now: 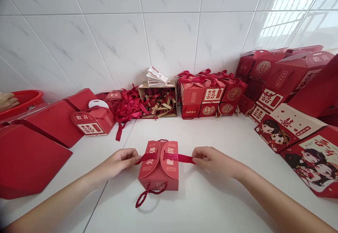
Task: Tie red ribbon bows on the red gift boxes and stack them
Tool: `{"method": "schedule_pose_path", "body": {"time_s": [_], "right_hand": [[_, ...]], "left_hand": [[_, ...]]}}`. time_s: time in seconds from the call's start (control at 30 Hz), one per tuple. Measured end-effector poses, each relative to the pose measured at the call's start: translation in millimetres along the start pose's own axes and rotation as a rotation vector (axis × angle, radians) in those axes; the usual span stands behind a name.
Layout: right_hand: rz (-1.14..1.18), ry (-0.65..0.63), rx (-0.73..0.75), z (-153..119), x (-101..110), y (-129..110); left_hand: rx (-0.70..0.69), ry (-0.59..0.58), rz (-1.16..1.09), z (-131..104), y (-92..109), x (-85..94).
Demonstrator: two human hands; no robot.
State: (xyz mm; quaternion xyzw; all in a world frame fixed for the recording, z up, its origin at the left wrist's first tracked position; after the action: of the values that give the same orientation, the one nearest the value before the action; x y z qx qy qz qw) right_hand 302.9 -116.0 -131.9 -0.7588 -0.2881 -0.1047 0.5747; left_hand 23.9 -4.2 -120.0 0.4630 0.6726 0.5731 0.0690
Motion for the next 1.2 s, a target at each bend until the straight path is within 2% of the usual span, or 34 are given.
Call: {"method": "schedule_pose_path", "body": {"time_s": [0.07, 0.13, 0.17, 0.2, 0.23, 0.33, 0.4, 0.43, 0.47, 0.53, 0.63, 0.73, 0.8, 0.87, 1.07, 1.13, 1.2], "right_hand": [[-0.1, 0.172, -0.012, -8, 8, 7], [-0.154, 0.354, -0.018, -19, 16, 10], [-0.147, 0.377, -0.027, -24, 16, 9], [-0.11, 0.334, -0.046, -28, 13, 7], [-0.051, 0.221, -0.073, -31, 6, 5], [0.168, -0.186, -0.1, -35, -26, -10], [0.299, -0.29, -0.054, -33, -45, -20], [0.387, -0.276, -0.033, -29, -52, -23], [0.494, -0.219, -0.031, -24, -58, -24], [0.737, -0.019, -0.081, -16, -63, -21], [1.09, 0.237, -0.106, -8, -65, -15], [1.263, 0.368, 0.025, -4, -54, -18], [1.211, 0.493, 0.168, -5, -39, -22], [1.102, 0.608, 0.318, -10, -21, -30], [0.836, 0.662, 0.55, -18, 22, -77], [0.731, 0.685, 0.633, -17, 31, -96], [0.666, 0.687, 0.679, -14, 36, -112]], "left_hand": [[-0.036, 0.121, 0.091, -8, -3, 9.9], [-0.09, 0.342, 0.205, -19, -3, 21.0], [-0.107, 0.432, 0.255, -26, -2, 23.4], [-0.114, 0.46, 0.294, -32, 0, 22.0], [-0.116, 0.419, 0.32, -37, 1, 16.6], [-0.124, 0.102, 0.367, -46, 6, -12.8], [-0.123, -0.021, 0.343, -48, 8, -27.6], [-0.117, -0.044, 0.287, -46, 9, -31.4], [-0.099, -0.059, 0.198, -44, 9, -33.2], [-0.012, -0.049, -0.057, -38, 8, -31.1], [0.094, 0.07, -0.555, -30, 8, -19.8], [-0.002, 0.24, -0.913, -29, 15, -4.1], [-0.095, 0.352, -0.945, -31, 20, 7.0], [-0.187, 0.441, -0.877, -35, 27, 17.1], [-0.462, 0.569, -0.645, -41, 70, 31.0], [-0.533, 0.558, -0.581, -41, 89, 29.4], [-0.572, 0.484, -0.514, -40, 107, 25.1]]}}
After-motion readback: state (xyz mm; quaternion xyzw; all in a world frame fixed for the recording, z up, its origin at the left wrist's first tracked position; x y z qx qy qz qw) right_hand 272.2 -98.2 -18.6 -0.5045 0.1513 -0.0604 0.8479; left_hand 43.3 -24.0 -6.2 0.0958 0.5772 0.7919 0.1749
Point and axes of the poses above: each hand's wrist, its own z-axis towards the middle knuckle, its own x-axis out of the back of the hand, y = z × x, the point moved 4 cm from there along z, towards the middle knuckle, and after that the axes turned 3 degrees about z, right-handed, at the moved point
